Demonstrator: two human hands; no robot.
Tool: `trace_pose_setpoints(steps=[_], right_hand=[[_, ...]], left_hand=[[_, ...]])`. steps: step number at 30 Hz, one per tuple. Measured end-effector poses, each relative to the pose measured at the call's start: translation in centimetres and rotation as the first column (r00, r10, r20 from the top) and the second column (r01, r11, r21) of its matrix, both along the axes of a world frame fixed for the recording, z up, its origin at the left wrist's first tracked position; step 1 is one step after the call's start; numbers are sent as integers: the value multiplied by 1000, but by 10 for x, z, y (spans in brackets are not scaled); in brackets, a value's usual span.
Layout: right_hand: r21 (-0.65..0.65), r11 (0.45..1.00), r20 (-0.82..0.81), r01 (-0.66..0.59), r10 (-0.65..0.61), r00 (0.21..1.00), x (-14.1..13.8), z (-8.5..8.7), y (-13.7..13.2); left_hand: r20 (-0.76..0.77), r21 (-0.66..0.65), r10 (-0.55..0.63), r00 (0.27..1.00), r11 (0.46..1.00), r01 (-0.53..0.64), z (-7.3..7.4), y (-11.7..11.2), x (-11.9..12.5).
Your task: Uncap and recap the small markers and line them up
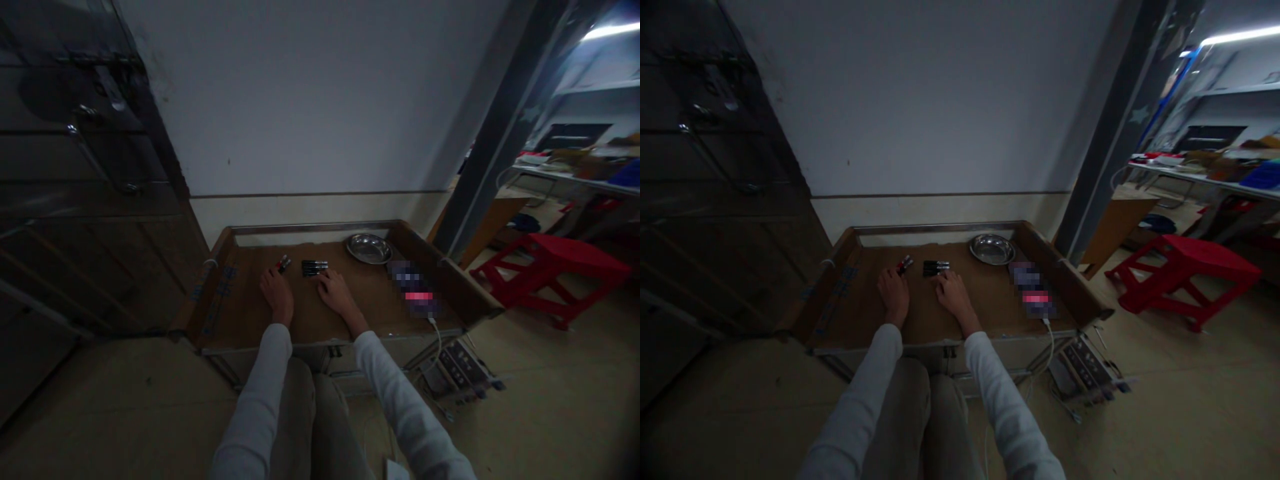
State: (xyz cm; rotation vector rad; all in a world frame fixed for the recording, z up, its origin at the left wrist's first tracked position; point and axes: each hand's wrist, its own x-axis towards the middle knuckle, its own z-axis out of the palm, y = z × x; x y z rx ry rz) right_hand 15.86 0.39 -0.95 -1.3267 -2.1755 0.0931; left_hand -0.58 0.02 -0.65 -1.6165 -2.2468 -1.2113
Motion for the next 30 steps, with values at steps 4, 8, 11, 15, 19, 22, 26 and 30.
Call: trace_pose_setpoints(steps=[4,8,11,15,19,22,26,30], right_hand=[[-22,1000,-243,-21,15,970,2,-3,5],[-80,995,-551,-63,9,834,3,-3,9],[-215,968,-771,-130,-86,631,2,-1,10],[-316,876,-924,-363,-198,327,0,-1,8],[-328,807,-941,-492,-235,242,1,0,4],[-365,732,-929,-575,-247,275,1,2,0],[-402,635,-916,-660,-263,304,-1,5,-4],[-359,652,-932,-668,-295,212,1,5,-2]], left_hand=[[10,-44,60,998,997,-60,1,-1,0],[39,-34,97,995,995,-96,3,-1,-1],[74,74,-136,988,989,131,3,-1,1],[23,143,-565,825,819,556,7,-5,10],[16,147,-721,693,687,712,13,-12,19],[26,212,-719,695,683,699,15,-16,22],[-16,219,-737,676,657,722,15,-17,21],[-5,263,-721,693,667,697,16,-17,20]])
